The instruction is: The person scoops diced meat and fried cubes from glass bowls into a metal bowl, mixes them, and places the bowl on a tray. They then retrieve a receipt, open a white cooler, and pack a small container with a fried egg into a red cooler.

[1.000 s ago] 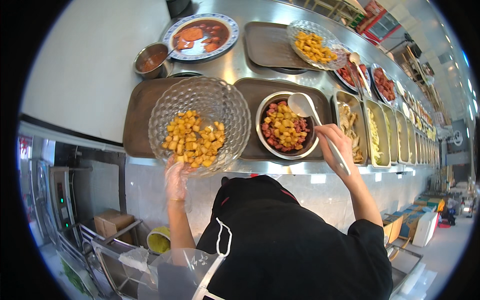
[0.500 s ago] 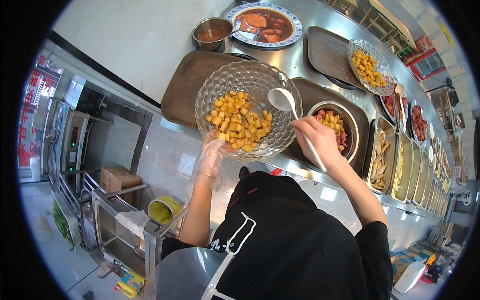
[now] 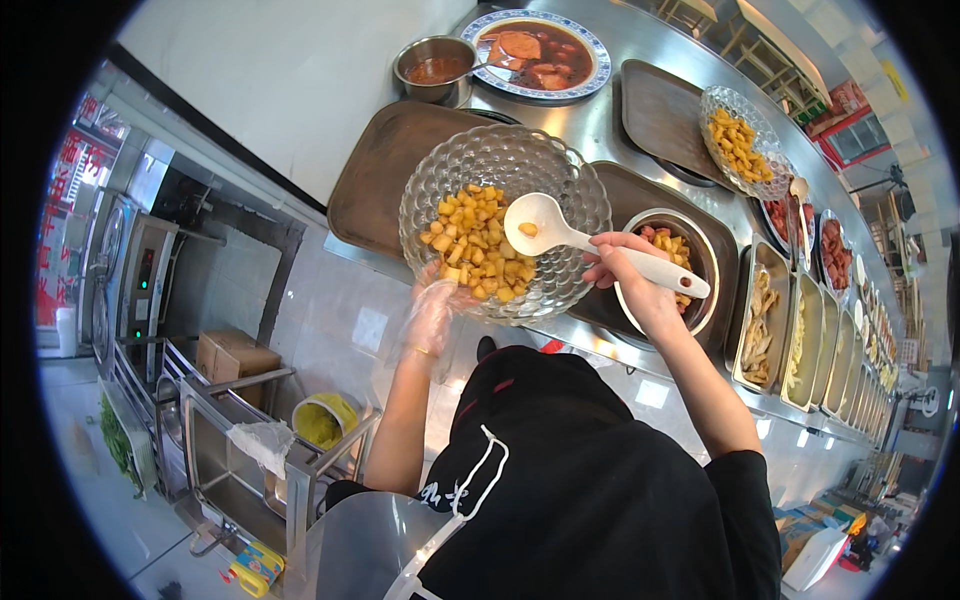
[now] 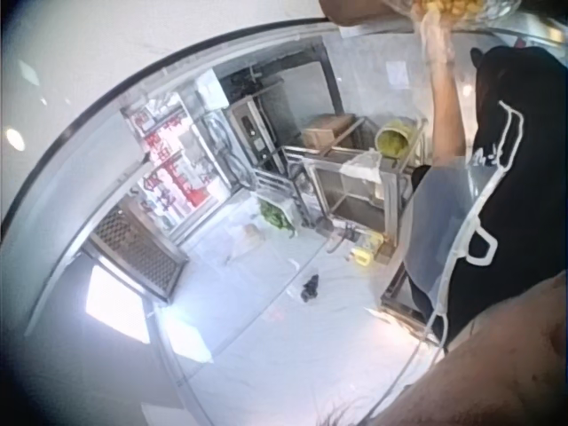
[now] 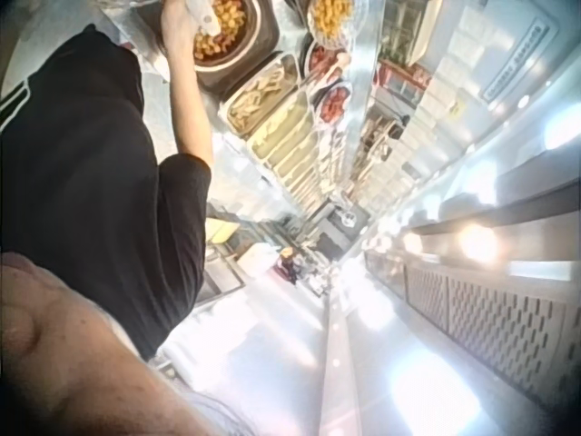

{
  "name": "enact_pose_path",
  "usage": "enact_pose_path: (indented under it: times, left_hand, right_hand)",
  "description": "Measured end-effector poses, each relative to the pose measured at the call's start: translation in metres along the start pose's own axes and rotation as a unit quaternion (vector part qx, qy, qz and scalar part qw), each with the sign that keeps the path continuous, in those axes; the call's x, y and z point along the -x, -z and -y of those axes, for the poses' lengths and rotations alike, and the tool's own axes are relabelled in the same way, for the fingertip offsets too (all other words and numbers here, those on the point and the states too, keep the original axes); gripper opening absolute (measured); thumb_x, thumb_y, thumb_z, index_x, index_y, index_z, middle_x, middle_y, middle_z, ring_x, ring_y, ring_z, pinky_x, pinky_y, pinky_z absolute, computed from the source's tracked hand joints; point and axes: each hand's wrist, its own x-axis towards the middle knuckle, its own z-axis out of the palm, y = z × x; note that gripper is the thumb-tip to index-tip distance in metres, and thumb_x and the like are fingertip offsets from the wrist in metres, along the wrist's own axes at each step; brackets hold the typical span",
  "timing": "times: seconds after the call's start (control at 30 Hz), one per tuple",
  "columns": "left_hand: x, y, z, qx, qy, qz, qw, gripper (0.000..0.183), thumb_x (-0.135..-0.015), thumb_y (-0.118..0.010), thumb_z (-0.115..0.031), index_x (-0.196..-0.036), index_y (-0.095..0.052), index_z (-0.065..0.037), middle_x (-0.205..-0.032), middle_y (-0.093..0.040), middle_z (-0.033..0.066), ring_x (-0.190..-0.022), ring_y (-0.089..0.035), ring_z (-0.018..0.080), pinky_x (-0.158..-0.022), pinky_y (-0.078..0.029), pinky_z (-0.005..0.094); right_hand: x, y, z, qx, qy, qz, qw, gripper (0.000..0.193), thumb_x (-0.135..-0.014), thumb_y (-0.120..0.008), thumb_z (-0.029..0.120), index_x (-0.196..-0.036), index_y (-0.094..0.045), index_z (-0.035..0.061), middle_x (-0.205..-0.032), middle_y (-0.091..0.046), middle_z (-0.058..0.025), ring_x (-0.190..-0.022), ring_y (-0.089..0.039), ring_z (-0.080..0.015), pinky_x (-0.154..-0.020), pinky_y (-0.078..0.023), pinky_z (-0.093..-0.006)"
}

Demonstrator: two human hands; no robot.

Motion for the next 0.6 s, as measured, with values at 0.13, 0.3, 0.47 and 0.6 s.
enact_pose_path:
  times: [0.13,0.3,0.47,0.6]
  left_hand:
    - [0.002,0.009,0.008,0.002,-0.013,-0.013,1.0,0.051,-0.082,-0.057,-0.007,-0.129,-0.036,-0.001,-0.086,-0.063,0.0194,-0.071,-0.064,0.0283,-0.066,-0.055,0.0388]
    - [0.006,0.013,0.009,0.004,-0.005,-0.018,1.0,0.052,-0.078,-0.057,-0.003,-0.126,-0.036,0.0,-0.085,-0.062,0.0207,-0.069,-0.064,0.0305,-0.066,-0.056,0.0406]
    - [0.013,0.012,0.005,-0.028,-0.003,-0.036,0.999,0.054,-0.074,-0.056,0.0,-0.124,-0.036,0.002,-0.085,-0.06,0.0235,-0.068,-0.064,0.032,-0.065,-0.057,0.0422]
    - [0.023,0.01,0.005,-0.029,-0.017,-0.045,0.998,0.057,-0.072,-0.057,-0.001,-0.125,-0.036,0.003,-0.087,-0.06,0.0235,-0.069,-0.064,0.0319,-0.064,-0.057,0.0417]
  right_hand:
    - [0.025,0.018,0.012,-0.032,-0.017,-0.054,0.998,0.024,-0.091,-0.054,0.017,-0.105,-0.059,-0.0022,-0.091,-0.066,-0.0135,-0.073,-0.065,-0.015,-0.064,-0.05,-0.0241]
    - [0.072,0.065,0.015,0.148,0.125,-0.179,0.965,0.017,-0.091,-0.054,0.011,-0.102,-0.062,0.0001,-0.086,-0.066,-0.0075,-0.079,-0.064,-0.013,-0.065,-0.049,-0.0243]
    - [0.096,0.096,-0.003,0.486,0.246,-0.159,0.823,0.016,-0.082,-0.062,0.003,-0.097,-0.062,0.0046,-0.091,-0.062,-0.0122,-0.075,-0.064,-0.0264,-0.064,-0.051,-0.032]
    - [0.101,0.118,-0.025,0.538,0.232,-0.165,0.794,0.018,-0.081,-0.061,0.002,-0.098,-0.062,0.0053,-0.093,-0.06,-0.0124,-0.076,-0.062,-0.031,-0.063,-0.05,-0.0358]
